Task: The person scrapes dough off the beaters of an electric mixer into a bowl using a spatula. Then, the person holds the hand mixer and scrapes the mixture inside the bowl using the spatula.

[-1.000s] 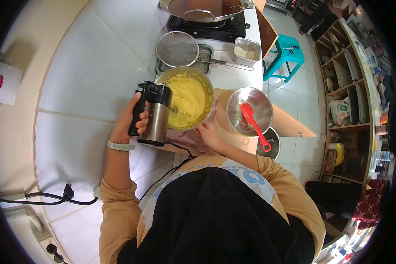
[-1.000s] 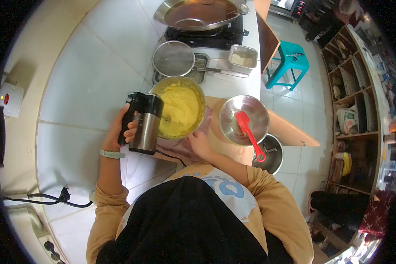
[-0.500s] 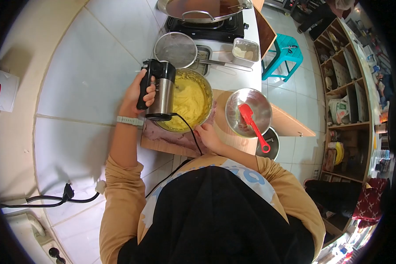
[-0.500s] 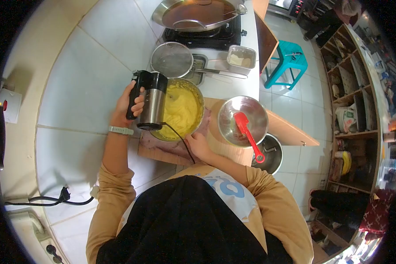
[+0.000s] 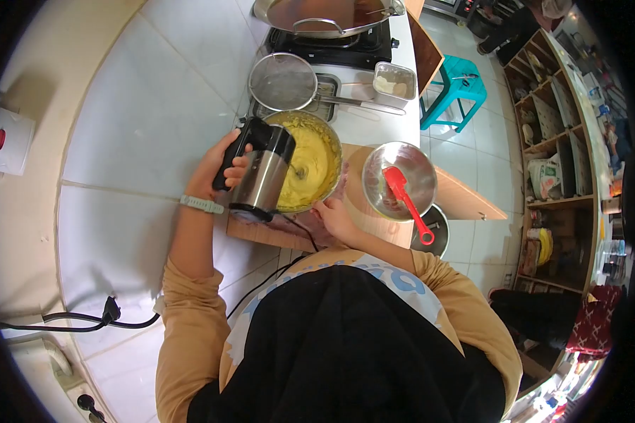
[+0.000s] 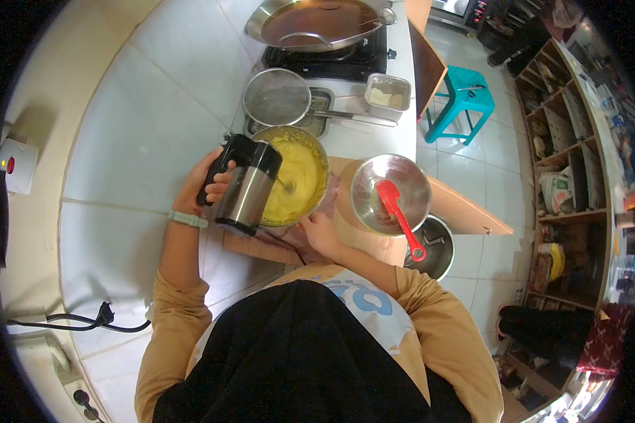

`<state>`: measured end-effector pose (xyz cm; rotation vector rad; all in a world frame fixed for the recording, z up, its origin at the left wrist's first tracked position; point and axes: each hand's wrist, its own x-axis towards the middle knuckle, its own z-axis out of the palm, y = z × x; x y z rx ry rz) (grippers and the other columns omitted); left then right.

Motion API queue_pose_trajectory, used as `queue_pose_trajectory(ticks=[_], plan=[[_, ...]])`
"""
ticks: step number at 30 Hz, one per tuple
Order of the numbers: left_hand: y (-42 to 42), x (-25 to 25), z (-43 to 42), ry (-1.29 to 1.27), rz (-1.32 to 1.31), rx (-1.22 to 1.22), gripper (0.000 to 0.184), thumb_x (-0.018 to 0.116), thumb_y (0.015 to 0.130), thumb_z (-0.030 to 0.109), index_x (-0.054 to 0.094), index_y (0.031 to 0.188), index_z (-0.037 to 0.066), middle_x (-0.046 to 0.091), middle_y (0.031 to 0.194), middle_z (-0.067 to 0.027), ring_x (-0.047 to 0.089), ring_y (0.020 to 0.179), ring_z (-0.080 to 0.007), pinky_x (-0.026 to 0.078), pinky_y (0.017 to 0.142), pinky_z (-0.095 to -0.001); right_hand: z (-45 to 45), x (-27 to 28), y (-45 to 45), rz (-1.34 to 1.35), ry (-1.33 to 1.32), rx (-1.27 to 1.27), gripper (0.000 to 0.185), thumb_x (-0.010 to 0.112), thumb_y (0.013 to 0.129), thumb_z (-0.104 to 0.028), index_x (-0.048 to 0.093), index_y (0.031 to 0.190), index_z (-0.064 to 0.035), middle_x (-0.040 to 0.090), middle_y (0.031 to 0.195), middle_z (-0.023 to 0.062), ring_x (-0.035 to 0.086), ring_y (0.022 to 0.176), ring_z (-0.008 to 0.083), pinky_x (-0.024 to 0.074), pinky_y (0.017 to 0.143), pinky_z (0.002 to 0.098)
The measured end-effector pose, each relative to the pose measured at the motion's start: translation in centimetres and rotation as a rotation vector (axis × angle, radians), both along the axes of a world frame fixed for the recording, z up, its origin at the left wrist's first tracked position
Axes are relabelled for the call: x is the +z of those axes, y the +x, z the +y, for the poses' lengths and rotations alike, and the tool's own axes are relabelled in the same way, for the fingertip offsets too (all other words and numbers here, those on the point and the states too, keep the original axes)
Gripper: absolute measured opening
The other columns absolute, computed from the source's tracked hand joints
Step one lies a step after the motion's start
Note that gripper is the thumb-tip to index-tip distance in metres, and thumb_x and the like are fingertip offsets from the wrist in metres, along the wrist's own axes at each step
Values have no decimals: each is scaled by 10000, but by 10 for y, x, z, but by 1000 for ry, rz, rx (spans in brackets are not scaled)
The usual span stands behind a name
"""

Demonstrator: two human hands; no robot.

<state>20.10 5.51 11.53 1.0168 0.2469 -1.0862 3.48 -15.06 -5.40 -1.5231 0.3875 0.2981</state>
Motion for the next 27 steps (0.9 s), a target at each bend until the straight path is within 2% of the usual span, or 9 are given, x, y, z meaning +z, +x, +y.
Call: queue_pose_trajectory(ticks=[4,8,12,15,20,23,27], plan=[[-22,22,4,132,-141,61,368,477,907,449,486,890,82,437,532,5,380,337,-74,319,276,-227,1,2,1,30,-14,-6,386,500,857,-297,610,712,43,589,634,139,562,609,210,429,591,350],[-28,18,0,165,-227,175,368,470,909,456,476,891,88,436,538,-1,382,335,-82,326,276,-232,6,-17,2,-55,7,-47,382,500,857,-294,613,721,44,583,626,143,559,602,210,428,586,355],[-21,-7,-5,2,-285,227,370,441,918,464,475,898,96,426,539,-4,377,337,-89,333,284,-237,4,-9,2,-16,35,-39,367,502,851,-275,611,734,55,577,611,140,546,585,205,423,575,357],[-25,-23,-6,-118,-235,328,367,447,916,465,478,907,99,424,544,-2,381,347,-87,336,291,-235,5,-5,-1,-56,-7,-39,364,500,848,-267,600,726,61,570,601,142,539,576,200,418,567,358],[-52,6,-3,54,-129,227,378,466,906,471,481,887,94,451,552,-9,393,344,-89,338,290,-236,5,-17,0,-57,29,-19,370,494,841,-272,588,693,54,558,594,145,539,574,199,413,559,357],[-68,29,-3,166,-159,142,392,471,901,482,481,885,90,452,536,-12,403,330,-95,344,280,-245,1,-4,0,-11,13,-3,373,493,835,-275,588,674,47,553,585,143,541,571,206,414,560,356],[-66,22,-6,194,-249,185,401,461,906,480,479,883,80,450,530,-15,410,326,-104,354,282,-252,4,-5,-1,-19,14,-25,377,494,830,-279,592,668,47,557,584,147,545,567,223,414,559,359]])
